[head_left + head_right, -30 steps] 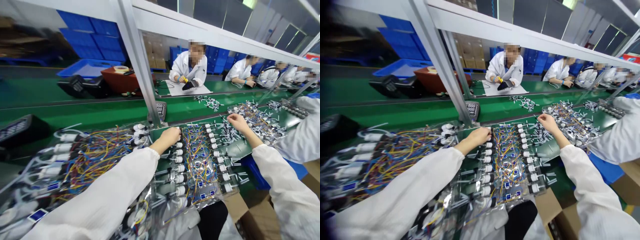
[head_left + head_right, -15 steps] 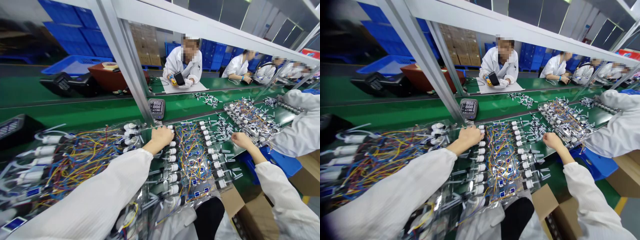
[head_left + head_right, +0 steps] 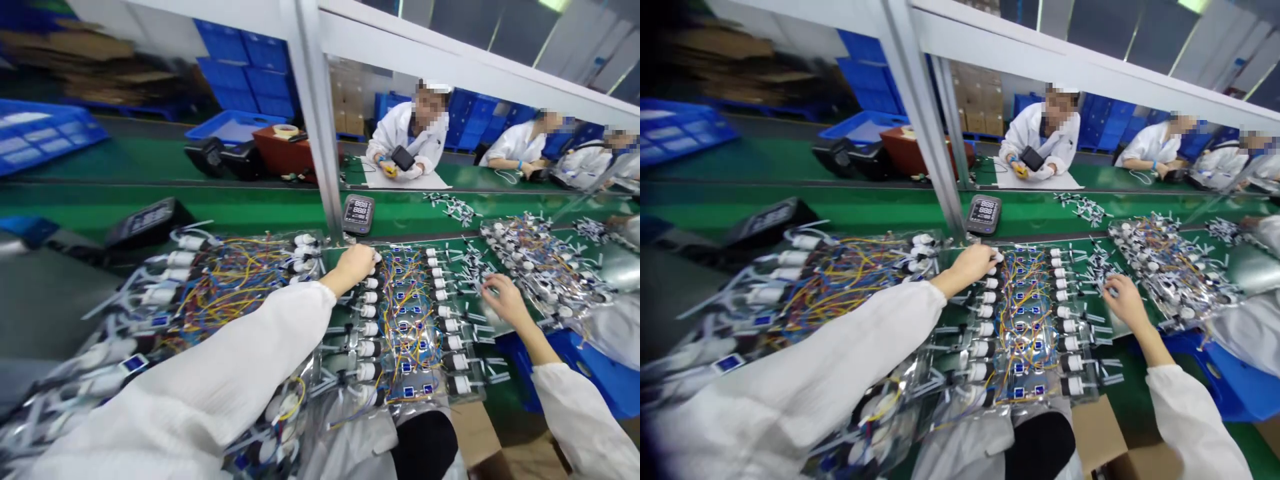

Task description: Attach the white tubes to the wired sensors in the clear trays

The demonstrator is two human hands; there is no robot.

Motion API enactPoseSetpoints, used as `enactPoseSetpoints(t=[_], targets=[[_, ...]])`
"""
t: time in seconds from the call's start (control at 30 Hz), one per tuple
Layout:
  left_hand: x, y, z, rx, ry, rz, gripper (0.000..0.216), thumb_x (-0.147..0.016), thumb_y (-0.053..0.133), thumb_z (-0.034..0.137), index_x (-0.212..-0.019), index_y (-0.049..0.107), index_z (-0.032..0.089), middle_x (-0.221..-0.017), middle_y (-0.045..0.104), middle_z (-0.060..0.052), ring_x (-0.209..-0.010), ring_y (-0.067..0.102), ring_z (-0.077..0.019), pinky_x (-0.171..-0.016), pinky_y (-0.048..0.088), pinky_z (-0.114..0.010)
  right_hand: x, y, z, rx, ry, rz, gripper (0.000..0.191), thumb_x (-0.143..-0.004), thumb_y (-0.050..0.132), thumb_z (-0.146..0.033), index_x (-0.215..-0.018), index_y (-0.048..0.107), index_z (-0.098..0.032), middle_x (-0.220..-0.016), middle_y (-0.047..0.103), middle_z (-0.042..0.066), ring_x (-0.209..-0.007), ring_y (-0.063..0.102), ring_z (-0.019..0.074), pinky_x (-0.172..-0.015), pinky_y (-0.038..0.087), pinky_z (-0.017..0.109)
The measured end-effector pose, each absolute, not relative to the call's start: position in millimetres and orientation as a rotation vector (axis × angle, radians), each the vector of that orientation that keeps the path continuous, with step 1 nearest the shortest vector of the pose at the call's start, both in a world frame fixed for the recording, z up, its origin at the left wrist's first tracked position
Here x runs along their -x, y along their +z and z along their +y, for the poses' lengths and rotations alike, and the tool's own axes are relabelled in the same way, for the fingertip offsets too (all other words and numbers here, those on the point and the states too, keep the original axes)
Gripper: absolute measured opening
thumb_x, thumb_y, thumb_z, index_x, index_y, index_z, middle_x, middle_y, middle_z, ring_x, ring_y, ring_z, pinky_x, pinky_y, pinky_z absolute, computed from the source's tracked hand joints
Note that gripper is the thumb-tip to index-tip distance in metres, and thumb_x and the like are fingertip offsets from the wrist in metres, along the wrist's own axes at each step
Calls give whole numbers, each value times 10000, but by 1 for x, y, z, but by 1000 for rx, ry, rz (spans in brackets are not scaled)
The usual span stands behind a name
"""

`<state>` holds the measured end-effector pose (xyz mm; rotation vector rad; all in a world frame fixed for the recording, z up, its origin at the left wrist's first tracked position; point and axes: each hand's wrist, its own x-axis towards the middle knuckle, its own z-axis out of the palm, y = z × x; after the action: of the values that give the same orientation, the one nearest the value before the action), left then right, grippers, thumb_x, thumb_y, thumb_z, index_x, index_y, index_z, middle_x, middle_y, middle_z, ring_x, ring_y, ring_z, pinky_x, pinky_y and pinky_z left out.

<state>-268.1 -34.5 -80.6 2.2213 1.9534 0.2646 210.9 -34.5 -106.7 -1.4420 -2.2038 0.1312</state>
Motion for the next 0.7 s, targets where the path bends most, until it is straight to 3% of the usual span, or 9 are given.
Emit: enactPoseSetpoints(t=[0.17,0.3,0.37,0.43,0.5,0.63,0.7], targets=[[269,-90,-23,-2162,502,1863,270,-933,678,225,-1180,759,150,-1129,749,-142,-1078,696,-245,-997,512,-314,-197,-72,-18,1424,558,-1666,245,-875,722,-491,-936,698,-256,-1030,789,124,-799,704,229,-717,577,379],[266,-98,-17,-2118,628,1774,226,-911,707,207,-1111,790,141,-1124,743,-142,-1070,700,-244,-1008,515,-316,-141,-40,-12,1115,816,-1384,336,-783,848,-358,-1055,663,-293,-835,767,23,-503,543,126,-444,406,240],[265,-101,-15,-2093,672,1736,235,-882,730,172,-1107,798,160,-1120,757,-129,-1068,709,-242,-1006,518,-313,-104,-28,-10,1032,964,-1337,232,-784,830,-315,-977,709,-269,-843,762,32,-532,583,125,-445,441,242],[263,-103,-14,-2069,714,1709,275,-868,745,157,-1138,795,177,-1123,774,-117,-1074,718,-244,-1002,523,-311,-67,-21,-6,976,1181,-1282,176,-797,798,-302,-959,751,-251,-1004,787,72,-663,685,148,-517,541,265],[262,-105,-14,-2046,751,1693,278,-875,742,161,-1148,794,187,-1112,788,-110,-1063,728,-243,-991,531,-313,-30,-19,-1,931,1404,-1230,285,-764,828,-250,-1041,761,-258,-1169,783,71,-774,733,144,-577,587,245],[261,-106,-13,-2004,795,1681,237,-873,753,186,-1105,802,176,-1039,801,-106,-995,744,-234,-941,552,-308,36,-28,12,861,1672,-1139,357,-696,904,-194,-1012,747,-250,-1062,809,20,-745,735,104,-560,581,172],[261,-106,-13,-1999,800,1668,213,-867,764,193,-1075,803,168,-1020,802,-103,-973,745,-231,-928,558,-306,61,-36,18,822,1790,-1130,390,-711,908,-220,-1060,737,-251,-1181,794,23,-770,741,93,-576,590,160]])
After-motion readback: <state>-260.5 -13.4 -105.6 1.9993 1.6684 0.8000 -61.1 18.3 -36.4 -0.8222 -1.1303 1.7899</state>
